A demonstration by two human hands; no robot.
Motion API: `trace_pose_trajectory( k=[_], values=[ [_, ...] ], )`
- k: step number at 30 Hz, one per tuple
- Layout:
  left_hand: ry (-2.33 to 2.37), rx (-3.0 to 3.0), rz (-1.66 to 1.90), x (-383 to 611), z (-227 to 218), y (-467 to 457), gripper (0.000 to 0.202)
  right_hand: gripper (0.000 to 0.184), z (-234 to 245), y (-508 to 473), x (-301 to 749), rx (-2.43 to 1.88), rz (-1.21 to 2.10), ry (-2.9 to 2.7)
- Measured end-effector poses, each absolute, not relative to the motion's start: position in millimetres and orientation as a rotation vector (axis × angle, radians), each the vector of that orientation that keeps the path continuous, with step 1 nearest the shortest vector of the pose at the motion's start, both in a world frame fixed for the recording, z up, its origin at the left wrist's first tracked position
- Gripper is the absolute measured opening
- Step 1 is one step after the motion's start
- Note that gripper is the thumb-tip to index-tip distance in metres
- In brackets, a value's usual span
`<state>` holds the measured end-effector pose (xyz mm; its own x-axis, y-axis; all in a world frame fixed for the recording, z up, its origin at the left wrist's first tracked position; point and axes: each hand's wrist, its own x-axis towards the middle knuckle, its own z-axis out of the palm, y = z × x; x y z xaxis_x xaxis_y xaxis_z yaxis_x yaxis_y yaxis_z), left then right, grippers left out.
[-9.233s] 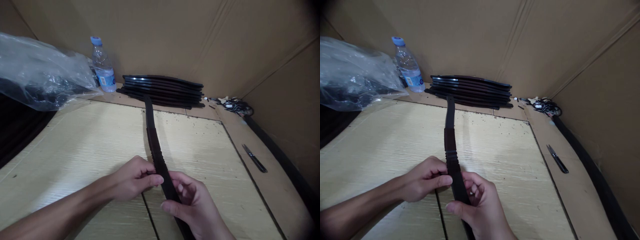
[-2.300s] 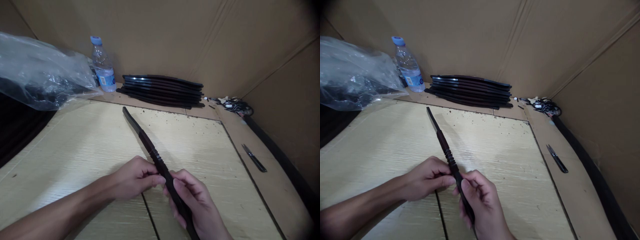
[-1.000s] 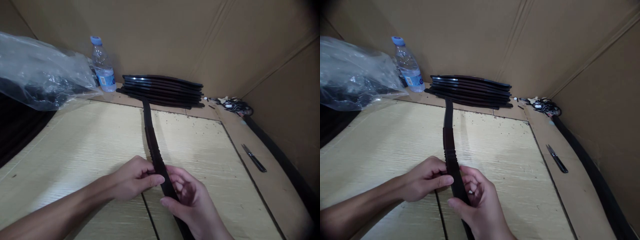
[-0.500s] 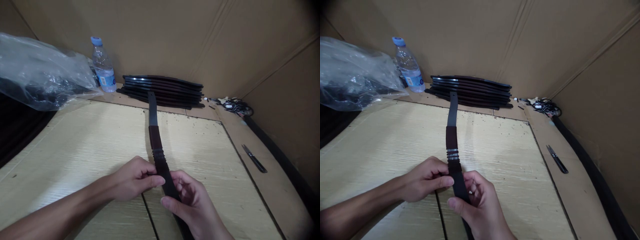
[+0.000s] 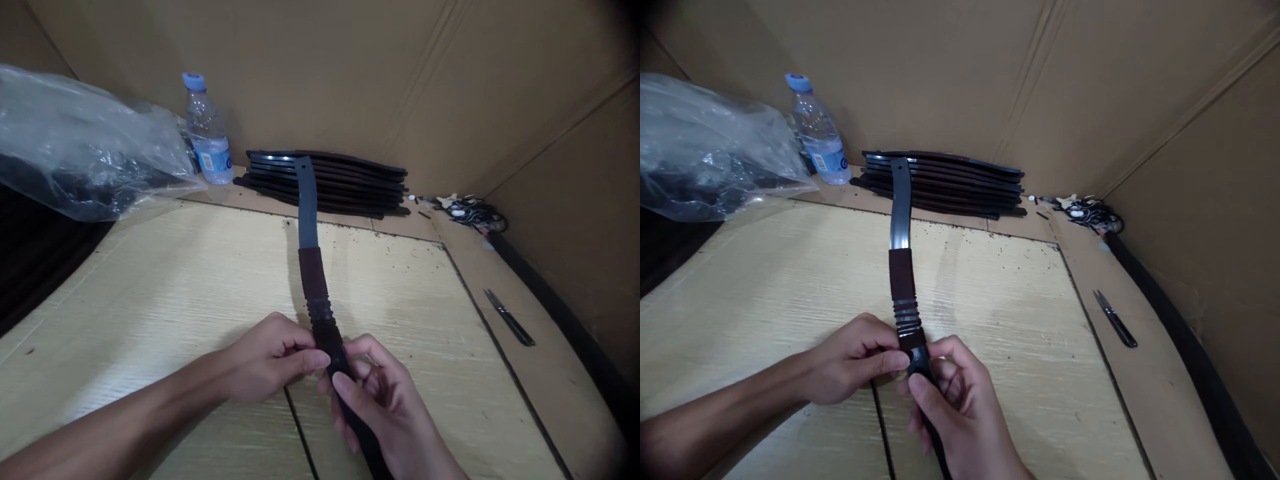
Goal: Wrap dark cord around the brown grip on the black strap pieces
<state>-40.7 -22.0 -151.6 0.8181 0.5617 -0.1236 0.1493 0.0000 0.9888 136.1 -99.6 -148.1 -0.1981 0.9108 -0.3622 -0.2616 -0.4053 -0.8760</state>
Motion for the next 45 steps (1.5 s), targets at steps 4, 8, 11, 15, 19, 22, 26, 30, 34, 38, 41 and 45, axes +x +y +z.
trace_pose_trajectory(
  k=[4,8,11,15,19,22,26,30,34,38,41,45],
  values=[
    [0.572,1.566,0.362,-39.8,-150.7,-21.7,0.038,0.032,-144.9,-98.3,137.1,-1.214,1.739,-0.808],
    [0.579,1.542,0.373,-40.2,-152.2,-22.4,0.037,0.034,-146.2,-98.5,137.2,-1.227,1.734,-0.775],
    [0.579,1.54,0.372,-40.6,-153.0,-22.7,0.036,0.033,-146.4,-98.8,136.9,-1.223,1.73,-0.755],
    [0.584,1.541,0.374,-41.2,-152.8,-22.5,0.035,0.031,-143.7,-99.2,135.5,-1.236,1.711,-0.741],
    [0.612,1.535,0.368,-42.0,-152.7,-21.8,0.036,0.029,-141.1,-99.0,133.8,-1.253,1.679,-0.748],
    [0.602,1.532,0.377,-42.0,-152.0,-21.2,0.035,0.028,-141.2,-98.1,133.7,-1.252,1.65,-0.745],
    [0.6,1.526,0.392,-41.1,-150.1,-20.8,0.034,0.026,-143.7,-97.9,134.0,-1.265,1.61,-0.75],
    [0.574,1.521,0.407,-40.7,-147.5,-20.8,0.032,0.024,-145.8,-99.6,133.5,-1.247,1.591,-0.755],
    [0.546,1.499,0.397,-40.5,-145.9,-21.0,0.03,0.021,-146.0,-100.2,133.9,-1.184,1.598,-0.796],
    [0.516,1.509,0.422,-39.6,-147.2,-20.8,0.029,0.019,-147.4,-99.9,134.5,-1.124,1.63,-0.842],
    [0.511,1.532,0.419,-38.9,-147.8,-20.6,0.029,0.023,-149.5,-101.1,133.6,-1.094,1.692,-0.801],
    [0.496,1.557,0.407,-39.2,-147.1,-21.0,0.03,0.038,-150.1,-102.7,132.0,-1.091,1.793,-0.744]
  ],
)
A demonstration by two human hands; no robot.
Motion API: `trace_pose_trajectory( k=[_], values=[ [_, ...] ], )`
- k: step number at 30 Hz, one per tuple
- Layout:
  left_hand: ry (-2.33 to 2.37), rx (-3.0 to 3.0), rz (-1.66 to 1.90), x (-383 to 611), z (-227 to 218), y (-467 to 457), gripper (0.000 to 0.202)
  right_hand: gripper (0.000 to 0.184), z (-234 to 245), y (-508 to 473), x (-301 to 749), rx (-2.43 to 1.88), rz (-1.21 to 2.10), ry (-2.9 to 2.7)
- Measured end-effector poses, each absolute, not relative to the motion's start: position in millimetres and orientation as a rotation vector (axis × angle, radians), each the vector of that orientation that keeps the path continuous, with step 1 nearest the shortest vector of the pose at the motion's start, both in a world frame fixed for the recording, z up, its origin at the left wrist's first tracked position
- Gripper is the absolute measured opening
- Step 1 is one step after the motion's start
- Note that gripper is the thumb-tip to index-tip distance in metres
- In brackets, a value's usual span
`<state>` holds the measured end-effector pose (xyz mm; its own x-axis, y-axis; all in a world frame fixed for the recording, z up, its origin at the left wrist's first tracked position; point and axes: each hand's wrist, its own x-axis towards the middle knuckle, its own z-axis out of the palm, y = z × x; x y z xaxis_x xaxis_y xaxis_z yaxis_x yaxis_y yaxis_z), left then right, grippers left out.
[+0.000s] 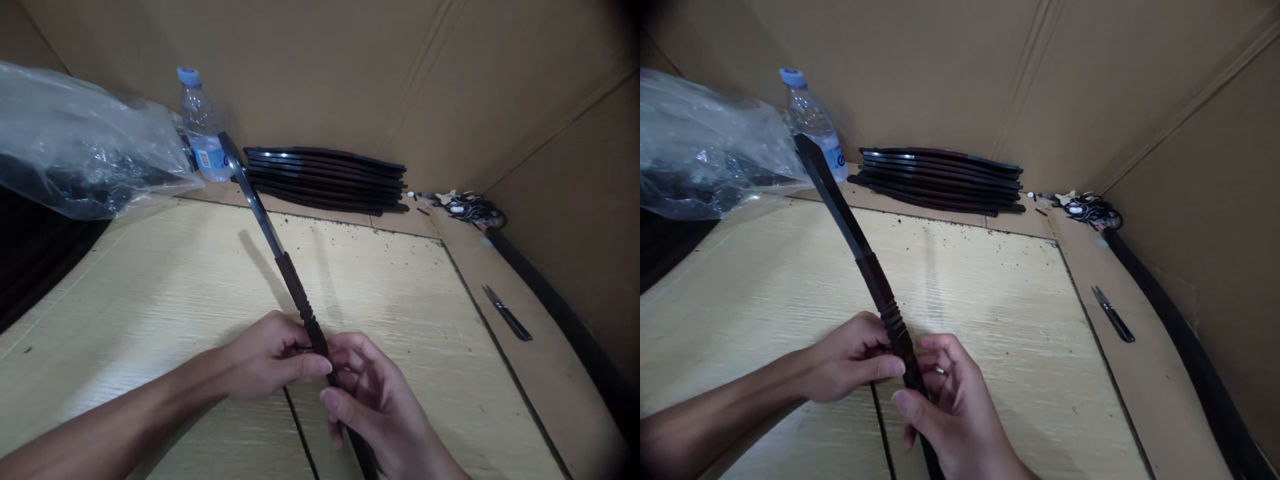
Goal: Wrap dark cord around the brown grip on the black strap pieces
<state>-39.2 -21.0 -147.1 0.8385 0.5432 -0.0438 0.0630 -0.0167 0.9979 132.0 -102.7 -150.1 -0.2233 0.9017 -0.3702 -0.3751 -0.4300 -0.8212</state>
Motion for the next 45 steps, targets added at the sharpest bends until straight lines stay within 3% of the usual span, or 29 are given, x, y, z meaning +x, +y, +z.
trace_pose_trajectory(
  k=[13,23,39,45],
  values=[
    [0.521,1.717,0.373,-38.9,-145.3,-23.0,0.033,0.032,-144.8,-99.9,133.7,-1.121,1.929,-0.82],
    [0.604,1.801,0.371,-40.8,-154.9,-23.2,0.042,0.037,-146.0,-102.9,135.2,-1.105,1.938,-0.811],
    [0.598,1.732,0.337,-40.6,-151.3,-22.1,0.043,0.035,-141.1,-98.5,137.8,-1.218,1.734,-0.842],
    [0.57,1.682,0.387,-40.9,-152.4,-21.4,0.042,0.024,-140.3,-99.7,135.7,-1.229,1.645,-0.835]
  ],
)
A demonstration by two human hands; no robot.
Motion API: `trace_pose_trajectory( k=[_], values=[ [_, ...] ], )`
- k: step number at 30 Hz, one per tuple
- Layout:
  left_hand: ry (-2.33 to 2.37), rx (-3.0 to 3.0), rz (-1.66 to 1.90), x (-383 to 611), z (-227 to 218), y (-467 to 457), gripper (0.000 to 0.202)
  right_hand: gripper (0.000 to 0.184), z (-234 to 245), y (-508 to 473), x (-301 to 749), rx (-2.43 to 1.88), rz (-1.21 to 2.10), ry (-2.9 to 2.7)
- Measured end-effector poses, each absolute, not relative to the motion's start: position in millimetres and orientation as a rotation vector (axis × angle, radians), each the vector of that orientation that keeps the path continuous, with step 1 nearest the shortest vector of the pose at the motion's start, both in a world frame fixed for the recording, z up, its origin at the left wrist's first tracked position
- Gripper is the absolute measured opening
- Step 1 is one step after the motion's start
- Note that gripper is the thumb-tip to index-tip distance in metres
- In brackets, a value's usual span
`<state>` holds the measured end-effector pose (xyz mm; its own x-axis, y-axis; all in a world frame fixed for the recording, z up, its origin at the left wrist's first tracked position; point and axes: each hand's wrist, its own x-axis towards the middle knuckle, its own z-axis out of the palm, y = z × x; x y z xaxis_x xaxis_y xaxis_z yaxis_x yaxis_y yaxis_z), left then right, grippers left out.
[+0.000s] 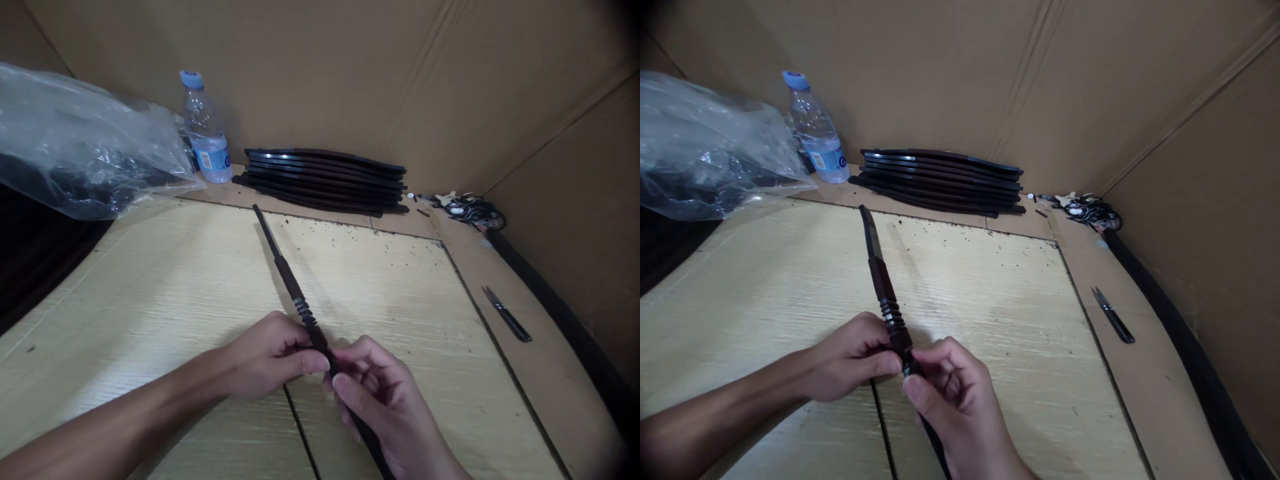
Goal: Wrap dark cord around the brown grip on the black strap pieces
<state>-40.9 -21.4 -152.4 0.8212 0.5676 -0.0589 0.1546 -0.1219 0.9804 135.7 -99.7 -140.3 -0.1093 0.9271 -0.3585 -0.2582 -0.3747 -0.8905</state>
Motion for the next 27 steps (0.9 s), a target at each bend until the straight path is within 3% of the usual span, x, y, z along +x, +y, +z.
trace_pose_trajectory(
  k=[3,8,17,27],
  values=[
    [0.582,1.677,0.38,-41.3,-152.1,-21.7,0.037,0.027,-140.5,-98.1,135.1,-1.214,1.654,-0.836],
    [0.485,1.65,0.427,-40.0,-147.3,-22.6,0.027,0.054,-145.3,-96.0,137.4,-1.234,1.704,-0.814],
    [0.555,1.675,0.359,-41.0,-147.2,-23.0,0.032,0.029,-143.6,-95.2,137.1,-1.27,1.708,-0.88],
    [0.617,1.749,0.336,-41.5,-153.0,-22.9,0.042,0.025,-143.9,-95.0,137.5,-1.253,1.748,-0.922]
  ],
)
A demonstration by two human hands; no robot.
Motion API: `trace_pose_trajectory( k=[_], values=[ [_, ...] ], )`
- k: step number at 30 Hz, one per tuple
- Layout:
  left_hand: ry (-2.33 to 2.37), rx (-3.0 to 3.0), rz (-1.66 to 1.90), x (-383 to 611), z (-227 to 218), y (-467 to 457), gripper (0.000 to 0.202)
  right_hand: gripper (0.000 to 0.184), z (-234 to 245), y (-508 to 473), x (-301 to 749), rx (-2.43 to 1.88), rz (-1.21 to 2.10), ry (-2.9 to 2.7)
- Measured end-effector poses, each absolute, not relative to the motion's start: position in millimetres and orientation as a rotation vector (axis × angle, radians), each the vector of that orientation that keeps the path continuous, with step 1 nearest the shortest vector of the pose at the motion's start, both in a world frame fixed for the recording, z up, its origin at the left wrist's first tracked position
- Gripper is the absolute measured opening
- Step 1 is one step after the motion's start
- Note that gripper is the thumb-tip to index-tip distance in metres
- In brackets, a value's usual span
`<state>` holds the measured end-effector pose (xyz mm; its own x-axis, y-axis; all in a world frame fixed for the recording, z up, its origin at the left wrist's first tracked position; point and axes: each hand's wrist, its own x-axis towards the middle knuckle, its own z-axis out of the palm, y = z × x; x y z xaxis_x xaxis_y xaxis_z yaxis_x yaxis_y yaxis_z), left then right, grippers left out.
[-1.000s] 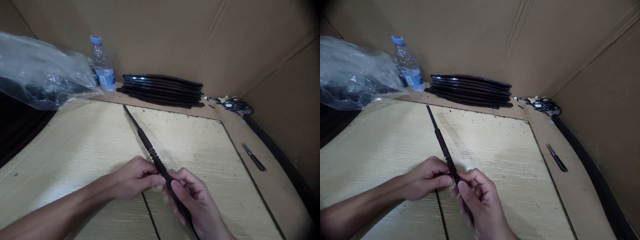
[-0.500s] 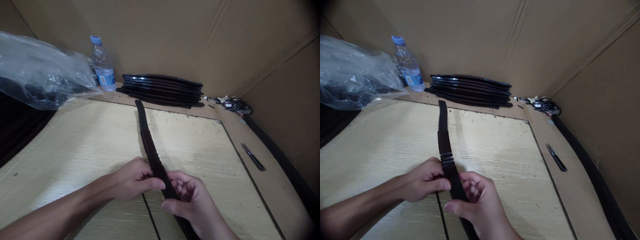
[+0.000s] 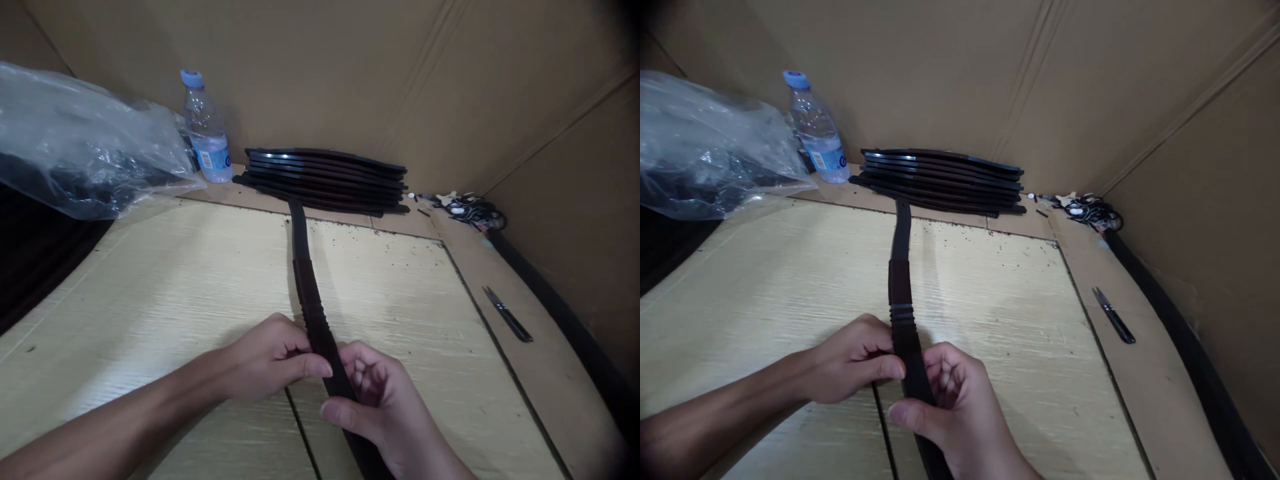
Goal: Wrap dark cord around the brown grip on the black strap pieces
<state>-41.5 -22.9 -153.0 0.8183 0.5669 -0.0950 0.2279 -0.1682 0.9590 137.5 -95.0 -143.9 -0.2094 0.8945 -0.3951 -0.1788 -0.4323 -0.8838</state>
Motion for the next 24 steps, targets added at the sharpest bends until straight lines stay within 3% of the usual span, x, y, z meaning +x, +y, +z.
trace_pose_trajectory(
  k=[18,24],
  values=[
    [0.631,1.786,0.348,-40.7,-158.8,-22.3,0.045,0.03,-146.7,-98.0,136.9,-1.264,1.665,-0.955],
    [0.62,1.788,0.365,-39.4,-159.0,-22.9,0.044,0.035,-149.0,-102.3,134.2,-1.189,1.88,-0.855]
  ],
)
